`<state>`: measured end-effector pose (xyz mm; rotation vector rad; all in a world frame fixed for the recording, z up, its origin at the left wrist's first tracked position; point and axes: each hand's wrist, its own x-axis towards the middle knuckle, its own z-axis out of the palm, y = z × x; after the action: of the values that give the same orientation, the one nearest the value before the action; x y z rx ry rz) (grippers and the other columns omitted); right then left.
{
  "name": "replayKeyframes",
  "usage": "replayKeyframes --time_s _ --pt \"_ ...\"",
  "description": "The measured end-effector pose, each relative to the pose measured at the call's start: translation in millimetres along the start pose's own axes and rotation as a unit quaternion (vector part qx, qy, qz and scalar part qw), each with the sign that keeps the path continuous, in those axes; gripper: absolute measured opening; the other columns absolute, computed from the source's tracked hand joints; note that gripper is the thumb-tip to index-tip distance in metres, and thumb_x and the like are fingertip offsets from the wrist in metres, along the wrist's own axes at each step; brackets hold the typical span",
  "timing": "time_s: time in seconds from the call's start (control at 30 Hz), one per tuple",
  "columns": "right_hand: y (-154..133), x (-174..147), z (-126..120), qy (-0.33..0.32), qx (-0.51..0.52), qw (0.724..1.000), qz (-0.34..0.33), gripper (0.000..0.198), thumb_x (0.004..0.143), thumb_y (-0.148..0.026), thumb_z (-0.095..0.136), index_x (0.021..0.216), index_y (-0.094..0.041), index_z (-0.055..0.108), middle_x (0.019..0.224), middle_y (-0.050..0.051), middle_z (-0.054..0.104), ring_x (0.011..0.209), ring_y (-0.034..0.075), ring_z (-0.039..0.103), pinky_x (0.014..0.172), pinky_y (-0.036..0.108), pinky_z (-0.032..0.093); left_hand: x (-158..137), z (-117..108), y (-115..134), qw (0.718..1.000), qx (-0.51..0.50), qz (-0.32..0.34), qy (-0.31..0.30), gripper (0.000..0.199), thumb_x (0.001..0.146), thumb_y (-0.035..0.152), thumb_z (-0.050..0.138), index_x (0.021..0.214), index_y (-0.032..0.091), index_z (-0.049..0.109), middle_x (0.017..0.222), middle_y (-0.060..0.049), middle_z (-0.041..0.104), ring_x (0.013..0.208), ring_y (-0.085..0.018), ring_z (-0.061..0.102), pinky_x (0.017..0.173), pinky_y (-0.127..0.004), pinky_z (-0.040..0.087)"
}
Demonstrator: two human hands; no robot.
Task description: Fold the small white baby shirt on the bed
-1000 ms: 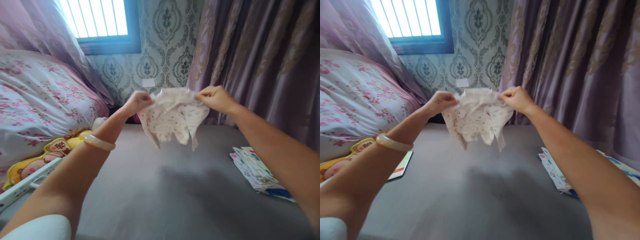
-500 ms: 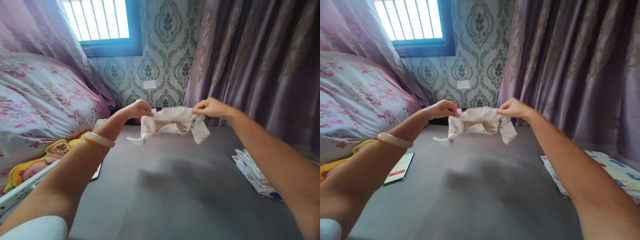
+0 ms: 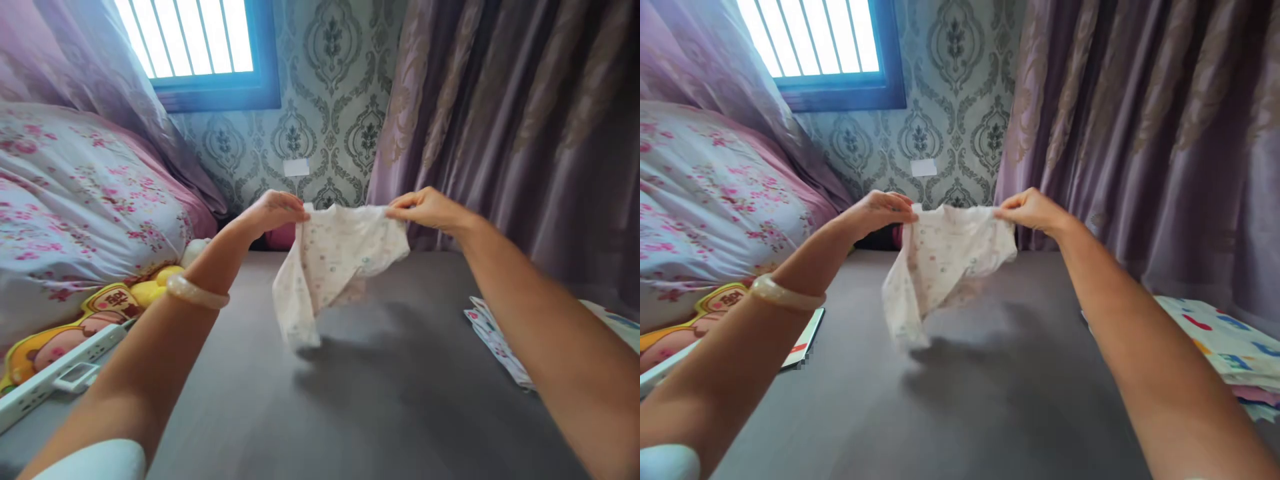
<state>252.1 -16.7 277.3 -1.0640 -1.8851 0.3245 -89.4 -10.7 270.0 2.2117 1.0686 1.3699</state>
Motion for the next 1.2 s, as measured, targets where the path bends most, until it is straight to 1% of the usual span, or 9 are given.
replayKeyframes --time_s 0.27,0.4,0.5,0.6,0.67,0.77,0.9,1.03,1.2 --pt "11 2 4 0.048 0.005 0.999 0.022 0.030 0.068 -0.053 0.079 0.070 -0.024 0.075 0.074 0.002 0.072 0.074 0.020 0.067 0.067 0.031 0.055 -2 4 -4 0.997 -0.030 -0.065 0.025 0.026 0.059 0.038 0.082 0.067 0.015 0.071 0.064 -0.001 0.064 0.064 -0.014 0.060 0.056 -0.024 0.046" --pt "16 3 5 0.029 0.000 0.999 0.026 0.031 0.065 -0.053 0.082 0.070 -0.023 0.075 0.075 0.003 0.072 0.074 0.022 0.067 0.067 0.033 0.055 3 12 -6 0.993 -0.016 -0.110 0.035 0.021 0.060 0.031 0.081 0.066 0.015 0.070 0.054 0.002 0.056 0.052 -0.010 0.052 0.049 -0.022 0.040" --pt "17 -1 2 0.041 0.033 0.999 0.014 0.033 0.067 -0.057 0.079 0.076 -0.025 0.076 0.080 0.003 0.073 0.077 0.022 0.067 0.069 0.034 0.056 2 13 -4 0.994 -0.052 -0.062 0.073 0.021 0.065 0.034 0.077 0.069 0.014 0.069 0.060 0.001 0.059 0.058 -0.011 0.055 0.053 -0.022 0.043" --pt "17 -5 -2 0.005 0.032 0.999 0.020 0.034 0.068 -0.058 0.078 0.077 -0.025 0.076 0.081 0.003 0.073 0.079 0.022 0.067 0.073 0.035 0.055 -2 11 -4 0.997 -0.062 -0.020 0.040 0.023 0.065 0.036 0.077 0.069 0.015 0.068 0.068 -0.001 0.062 0.067 -0.013 0.059 0.059 -0.023 0.046" --pt "16 -6 -4 -0.016 0.012 0.999 0.035 0.033 0.067 -0.056 0.080 0.075 -0.024 0.075 0.078 0.002 0.072 0.078 0.022 0.067 0.075 0.034 0.054 -4 11 -5 0.998 -0.046 -0.028 0.013 0.022 0.062 0.033 0.079 0.066 0.015 0.066 0.066 0.000 0.061 0.066 -0.013 0.058 0.057 -0.022 0.045" --pt "17 -4 -1 0.018 0.015 0.999 0.040 0.029 0.072 -0.052 0.078 0.075 -0.024 0.074 0.078 0.003 0.071 0.077 0.021 0.066 0.073 0.033 0.053 -4 14 -8 0.997 -0.047 -0.048 0.047 0.017 0.067 0.030 0.075 0.067 0.016 0.066 0.061 0.001 0.056 0.061 -0.012 0.055 0.054 -0.022 0.043" --pt "16 -1 13 0.063 -0.004 0.998 0.017 0.030 0.082 -0.051 0.069 0.078 -0.021 0.071 0.076 0.004 0.069 0.071 0.019 0.063 0.066 0.031 0.051 -1 23 -12 0.994 -0.060 -0.059 0.066 0.010 0.074 0.024 0.066 0.069 0.016 0.064 0.059 0.002 0.053 0.057 -0.010 0.050 0.055 -0.022 0.042" --pt "11 -6 26 0.125 -0.095 0.987 -0.028 0.036 0.089 -0.053 0.060 0.081 -0.019 0.068 0.071 0.003 0.065 0.069 0.019 0.060 0.062 0.029 0.047 1 34 -19 0.991 -0.038 -0.070 0.111 0.008 0.078 0.019 0.058 0.070 0.016 0.059 0.061 0.003 0.050 0.057 -0.009 0.045 0.056 -0.021 0.039" --pt "-7 -24 33 0.177 -0.237 0.947 -0.122 0.038 0.098 -0.052 0.045 0.096 -0.021 0.068 0.094 0.008 0.067 0.092 0.024 0.062 0.079 0.034 0.048 -4 40 -16 0.976 0.043 -0.069 0.201 0.011 0.082 0.018 0.052 0.071 0.019 0.054 0.067 0.002 0.051 0.069 -0.012 0.049 0.065 -0.023 0.040"
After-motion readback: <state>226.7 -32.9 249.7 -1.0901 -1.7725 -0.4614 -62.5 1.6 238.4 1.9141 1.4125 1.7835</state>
